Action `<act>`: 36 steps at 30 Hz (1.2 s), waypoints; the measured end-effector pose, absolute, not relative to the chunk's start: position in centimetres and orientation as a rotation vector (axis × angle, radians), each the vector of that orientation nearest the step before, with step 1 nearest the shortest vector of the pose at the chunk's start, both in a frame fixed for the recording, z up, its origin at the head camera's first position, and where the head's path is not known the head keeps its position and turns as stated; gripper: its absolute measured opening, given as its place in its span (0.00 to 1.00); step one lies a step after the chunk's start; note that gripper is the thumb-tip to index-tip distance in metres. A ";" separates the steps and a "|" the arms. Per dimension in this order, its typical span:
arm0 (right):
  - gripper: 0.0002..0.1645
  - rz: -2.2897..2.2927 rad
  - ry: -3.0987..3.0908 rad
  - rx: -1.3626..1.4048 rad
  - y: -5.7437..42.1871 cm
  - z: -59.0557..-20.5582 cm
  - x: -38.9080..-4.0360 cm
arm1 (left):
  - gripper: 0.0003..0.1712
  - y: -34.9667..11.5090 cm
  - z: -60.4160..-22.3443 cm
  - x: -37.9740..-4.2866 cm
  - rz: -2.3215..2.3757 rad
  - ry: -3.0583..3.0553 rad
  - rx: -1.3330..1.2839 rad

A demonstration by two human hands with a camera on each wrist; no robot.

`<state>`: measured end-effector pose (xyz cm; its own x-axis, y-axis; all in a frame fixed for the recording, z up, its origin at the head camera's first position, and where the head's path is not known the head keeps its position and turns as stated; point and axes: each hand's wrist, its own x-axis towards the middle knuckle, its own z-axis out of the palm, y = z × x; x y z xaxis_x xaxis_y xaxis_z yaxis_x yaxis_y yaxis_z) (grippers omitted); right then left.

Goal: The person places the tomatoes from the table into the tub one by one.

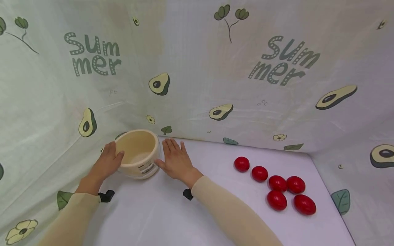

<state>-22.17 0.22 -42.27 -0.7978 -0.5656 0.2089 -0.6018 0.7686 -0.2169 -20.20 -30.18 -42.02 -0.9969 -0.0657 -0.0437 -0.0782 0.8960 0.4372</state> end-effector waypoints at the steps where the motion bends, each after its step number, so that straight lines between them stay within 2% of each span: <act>1: 0.51 0.428 -2.835 0.920 0.6 -42.2 -22.2 | 0.45 -29.4 -42.1 -20.2 0.679 3.041 -0.049; 5: 0.51 0.477 -2.839 0.862 3.3 -41.6 -22.3 | 0.43 -25.6 -42.2 -20.1 0.640 3.040 0.224; 10: 0.50 0.507 -2.828 0.805 7.7 -41.1 -21.4 | 0.44 -20.7 -42.0 -19.4 0.615 2.986 0.442; 20: 0.49 0.638 -2.968 0.661 15.0 -41.8 -16.6 | 0.43 -14.0 -41.9 -17.4 0.526 2.897 0.810; 23: 0.48 0.634 -2.974 0.618 15.8 -42.0 -15.6 | 0.42 -13.1 -42.1 -16.8 0.483 2.941 0.784; 29: 0.49 0.537 -2.977 0.562 15.9 -42.2 -14.4 | 0.40 -12.8 -42.0 -15.1 0.413 3.046 0.564; 36: 0.48 0.482 -2.972 0.493 16.2 -42.0 -13.6 | 0.45 -12.0 -41.8 -15.4 0.358 3.068 0.545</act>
<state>-13.61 16.19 -42.04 -0.9438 -0.2999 0.1391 -0.3285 0.8980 -0.2926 -15.39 -11.99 -41.78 -0.9395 0.3408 0.0343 0.3395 0.9135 0.2240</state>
